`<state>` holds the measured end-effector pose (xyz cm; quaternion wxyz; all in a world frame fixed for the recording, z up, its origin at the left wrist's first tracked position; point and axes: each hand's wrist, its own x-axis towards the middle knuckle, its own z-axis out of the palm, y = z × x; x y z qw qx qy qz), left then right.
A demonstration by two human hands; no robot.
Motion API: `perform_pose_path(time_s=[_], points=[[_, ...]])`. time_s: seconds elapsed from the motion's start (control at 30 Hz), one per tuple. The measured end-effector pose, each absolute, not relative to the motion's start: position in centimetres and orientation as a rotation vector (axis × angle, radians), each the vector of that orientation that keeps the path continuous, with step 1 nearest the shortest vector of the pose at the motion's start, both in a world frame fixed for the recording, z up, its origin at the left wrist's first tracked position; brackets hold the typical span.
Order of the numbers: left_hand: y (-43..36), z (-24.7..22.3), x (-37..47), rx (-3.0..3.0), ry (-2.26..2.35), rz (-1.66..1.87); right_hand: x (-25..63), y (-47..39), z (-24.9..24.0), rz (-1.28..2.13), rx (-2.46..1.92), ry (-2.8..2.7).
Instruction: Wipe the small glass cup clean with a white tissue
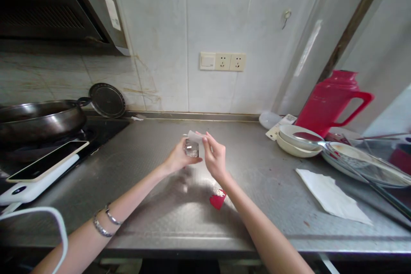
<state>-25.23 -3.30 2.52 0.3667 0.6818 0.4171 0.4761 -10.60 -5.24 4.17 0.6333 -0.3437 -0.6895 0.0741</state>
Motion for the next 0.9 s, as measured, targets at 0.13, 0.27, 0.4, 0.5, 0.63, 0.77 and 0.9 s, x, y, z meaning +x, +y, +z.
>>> perform_pose_path(time_s=[0.13,0.27,0.4,0.5,0.63,0.77,0.9], points=[[-3.9,3.3,-25.2,1.668,1.054,1.217,-10.5,-4.5,3.8,0.237,-0.916,-1.520],[-4.4,3.9,-25.2,1.632,1.167,1.122,-10.4,-4.0,3.3,0.275,-0.828,-1.726],[-4.0,3.9,-25.2,1.585,1.290,1.095,-10.5,-4.1,3.1,0.222,-0.695,-1.822],[-3.5,3.7,-25.4,1.543,1.291,1.099,-10.7,-4.4,3.1,0.204,-0.647,-1.849],[-3.2,3.7,-25.6,1.527,1.256,1.102,-10.8,-4.8,3.3,0.219,-0.617,-1.854],[-3.1,3.7,-25.7,1.545,1.365,1.070,-10.1,-5.0,4.0,0.295,-0.750,-1.788],[-3.2,3.3,-25.6,1.681,1.417,1.078,-9.3,-4.5,4.5,0.233,-0.913,-1.632]])
